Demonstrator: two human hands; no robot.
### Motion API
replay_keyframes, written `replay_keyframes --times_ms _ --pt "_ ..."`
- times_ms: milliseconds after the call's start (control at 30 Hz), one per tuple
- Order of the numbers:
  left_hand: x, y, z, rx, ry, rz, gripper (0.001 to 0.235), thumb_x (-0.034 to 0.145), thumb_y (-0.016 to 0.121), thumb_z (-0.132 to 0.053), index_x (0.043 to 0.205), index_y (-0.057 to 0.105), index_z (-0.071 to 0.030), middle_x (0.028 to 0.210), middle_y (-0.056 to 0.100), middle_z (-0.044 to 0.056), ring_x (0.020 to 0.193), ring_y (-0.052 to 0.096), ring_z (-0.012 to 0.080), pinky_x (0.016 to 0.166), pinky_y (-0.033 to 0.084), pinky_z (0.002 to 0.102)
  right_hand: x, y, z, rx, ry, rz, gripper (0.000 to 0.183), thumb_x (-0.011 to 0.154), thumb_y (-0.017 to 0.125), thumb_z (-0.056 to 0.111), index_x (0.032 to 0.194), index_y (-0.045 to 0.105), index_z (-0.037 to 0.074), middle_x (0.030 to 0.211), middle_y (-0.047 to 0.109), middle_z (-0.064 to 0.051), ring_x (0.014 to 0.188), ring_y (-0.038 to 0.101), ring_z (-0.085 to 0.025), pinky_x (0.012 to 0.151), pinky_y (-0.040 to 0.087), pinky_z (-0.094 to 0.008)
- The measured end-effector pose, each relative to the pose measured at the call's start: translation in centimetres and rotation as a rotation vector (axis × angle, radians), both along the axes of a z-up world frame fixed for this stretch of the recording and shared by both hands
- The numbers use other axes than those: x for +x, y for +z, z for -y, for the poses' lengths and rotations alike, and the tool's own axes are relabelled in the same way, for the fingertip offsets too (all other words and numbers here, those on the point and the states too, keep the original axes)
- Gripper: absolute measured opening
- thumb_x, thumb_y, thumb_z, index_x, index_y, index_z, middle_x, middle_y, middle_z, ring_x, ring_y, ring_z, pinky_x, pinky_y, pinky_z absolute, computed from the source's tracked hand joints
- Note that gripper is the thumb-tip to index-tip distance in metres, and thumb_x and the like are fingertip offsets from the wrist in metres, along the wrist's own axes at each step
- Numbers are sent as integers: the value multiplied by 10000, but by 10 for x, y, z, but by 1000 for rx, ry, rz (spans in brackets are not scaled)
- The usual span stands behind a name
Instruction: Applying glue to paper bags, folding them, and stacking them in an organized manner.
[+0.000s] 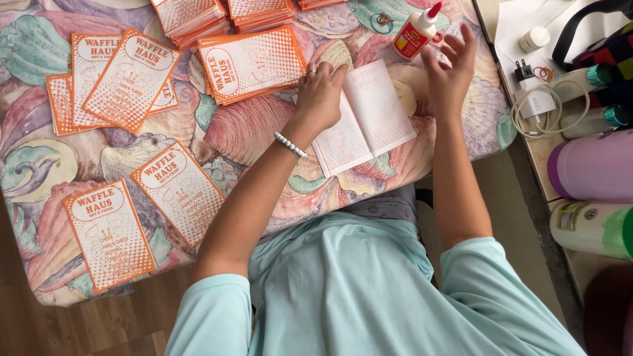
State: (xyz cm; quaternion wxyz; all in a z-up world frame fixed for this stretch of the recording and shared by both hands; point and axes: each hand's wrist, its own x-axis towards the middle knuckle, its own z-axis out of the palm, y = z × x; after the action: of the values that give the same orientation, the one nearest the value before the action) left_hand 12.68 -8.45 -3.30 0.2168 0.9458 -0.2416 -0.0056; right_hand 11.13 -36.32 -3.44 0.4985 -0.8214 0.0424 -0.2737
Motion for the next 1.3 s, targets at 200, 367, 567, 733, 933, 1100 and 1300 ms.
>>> replay_keyframes --times_ms 200,367,567,733,933,1100,1300 --pt "13 2 7 31 -7 -69 705 803 549 94 1466 478 -134 1277 583 162 1305 423 450 985 446 541 -63 24 -13 187 -139 -76 459 1068 655 317 1416 467 84 1164 694 -75 1000 713 -152 818 619 -270" --pt "25 1 5 68 -13 -204 868 635 898 -92 1417 568 -277 1271 506 115 1309 417 428 1030 426 517 -103 37 -24 353 -79 -224 449 1081 532 392 1399 487 78 1120 702 -64 870 702 -113 702 595 -232" --pt "26 -11 -1 -49 4 -108 304 739 674 -50 1012 694 -183 1118 552 112 1166 505 414 944 480 509 -124 59 -40 371 25 -387 466 1069 470 436 1364 544 83 1133 735 -109 991 743 -187 865 619 -270" --pt "-3 24 -33 -230 7 35 217 758 899 -194 914 758 -141 944 690 44 946 575 302 793 488 398 -118 53 -33 413 89 -374 444 1081 466 429 1308 591 68 1107 739 -83 927 733 -160 785 604 -249" --pt "-38 31 -103 -563 98 -36 146 767 792 -64 881 736 -135 807 719 70 771 744 265 707 589 357 -104 21 -19 429 185 -273 367 1160 447 357 1348 581 72 1099 742 -110 943 747 -150 765 614 -216" --pt "-52 8 -140 -655 161 -30 213 792 727 50 865 764 -146 857 731 44 847 736 233 708 579 297 -92 29 -51 340 321 -244 371 1176 438 330 1410 545 62 1133 728 -143 998 722 -164 816 590 -227" --pt "-59 0 -169 -423 45 127 359 854 617 75 915 829 -208 1092 731 55 1090 624 337 953 526 419 -77 20 -83 135 591 -250 332 1177 452 254 1363 628 42 1127 727 -176 1050 677 -204 913 548 -333"
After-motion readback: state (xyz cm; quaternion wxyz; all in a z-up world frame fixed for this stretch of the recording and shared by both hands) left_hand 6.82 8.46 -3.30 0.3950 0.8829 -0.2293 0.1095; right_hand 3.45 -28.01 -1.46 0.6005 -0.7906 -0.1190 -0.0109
